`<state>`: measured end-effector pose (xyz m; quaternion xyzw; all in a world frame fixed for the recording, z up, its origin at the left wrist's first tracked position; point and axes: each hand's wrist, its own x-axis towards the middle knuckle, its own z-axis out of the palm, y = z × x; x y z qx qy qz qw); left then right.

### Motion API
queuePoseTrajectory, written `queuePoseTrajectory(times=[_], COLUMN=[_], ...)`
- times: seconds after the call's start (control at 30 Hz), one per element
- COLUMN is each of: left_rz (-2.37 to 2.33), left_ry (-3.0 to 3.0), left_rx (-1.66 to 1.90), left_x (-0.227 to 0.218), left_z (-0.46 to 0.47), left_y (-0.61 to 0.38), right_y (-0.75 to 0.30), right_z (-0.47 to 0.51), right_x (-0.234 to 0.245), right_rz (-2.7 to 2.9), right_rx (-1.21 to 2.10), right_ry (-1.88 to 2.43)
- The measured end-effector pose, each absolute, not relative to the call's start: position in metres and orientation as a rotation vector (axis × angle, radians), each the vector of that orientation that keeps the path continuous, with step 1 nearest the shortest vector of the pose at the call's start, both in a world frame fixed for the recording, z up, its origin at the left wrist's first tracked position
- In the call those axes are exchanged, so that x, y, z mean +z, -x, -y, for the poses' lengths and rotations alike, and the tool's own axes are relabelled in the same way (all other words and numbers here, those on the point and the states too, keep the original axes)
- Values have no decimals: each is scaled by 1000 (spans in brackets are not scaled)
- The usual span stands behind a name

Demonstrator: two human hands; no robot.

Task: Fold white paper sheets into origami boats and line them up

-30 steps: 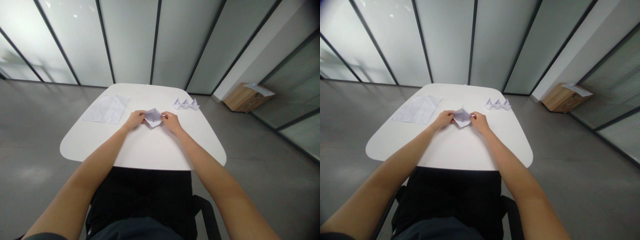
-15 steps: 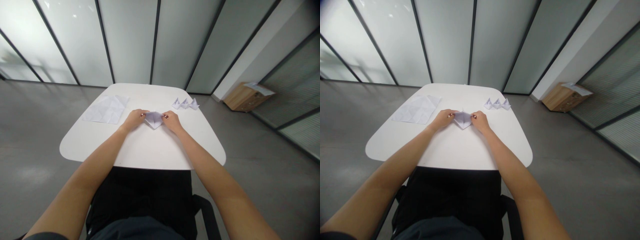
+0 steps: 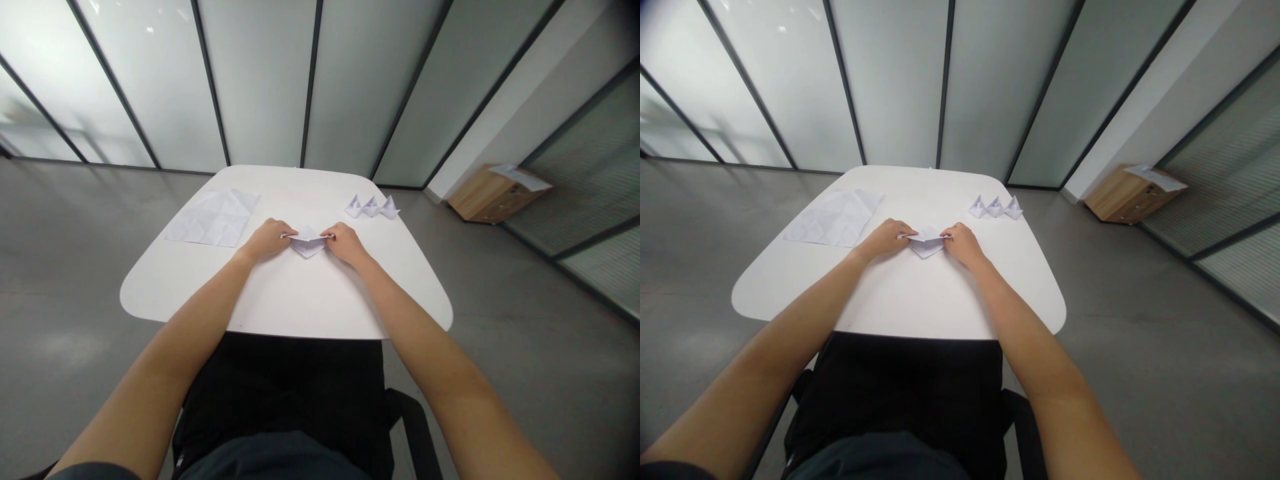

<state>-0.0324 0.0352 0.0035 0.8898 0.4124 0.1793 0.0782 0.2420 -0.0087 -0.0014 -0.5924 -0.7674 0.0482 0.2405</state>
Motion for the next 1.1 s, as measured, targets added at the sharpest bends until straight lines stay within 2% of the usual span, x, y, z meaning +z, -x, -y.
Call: queuePoseTrajectory(times=[0.47,0.8,1.1], left_rz=[-1221,-1290,-1067], left_ry=[-2744,-2701,-2626], left_rx=[325,478,489], left_x=[1,-2,5], left_z=[-40,-34,-23], left_y=[31,26,14], right_y=[-244,-238,-231], right_z=[12,16,15], right_x=[7,5,0], right_rz=[2309,2302,2373], right_rx=[152,139,205], right_ry=[1671,1570,1393])
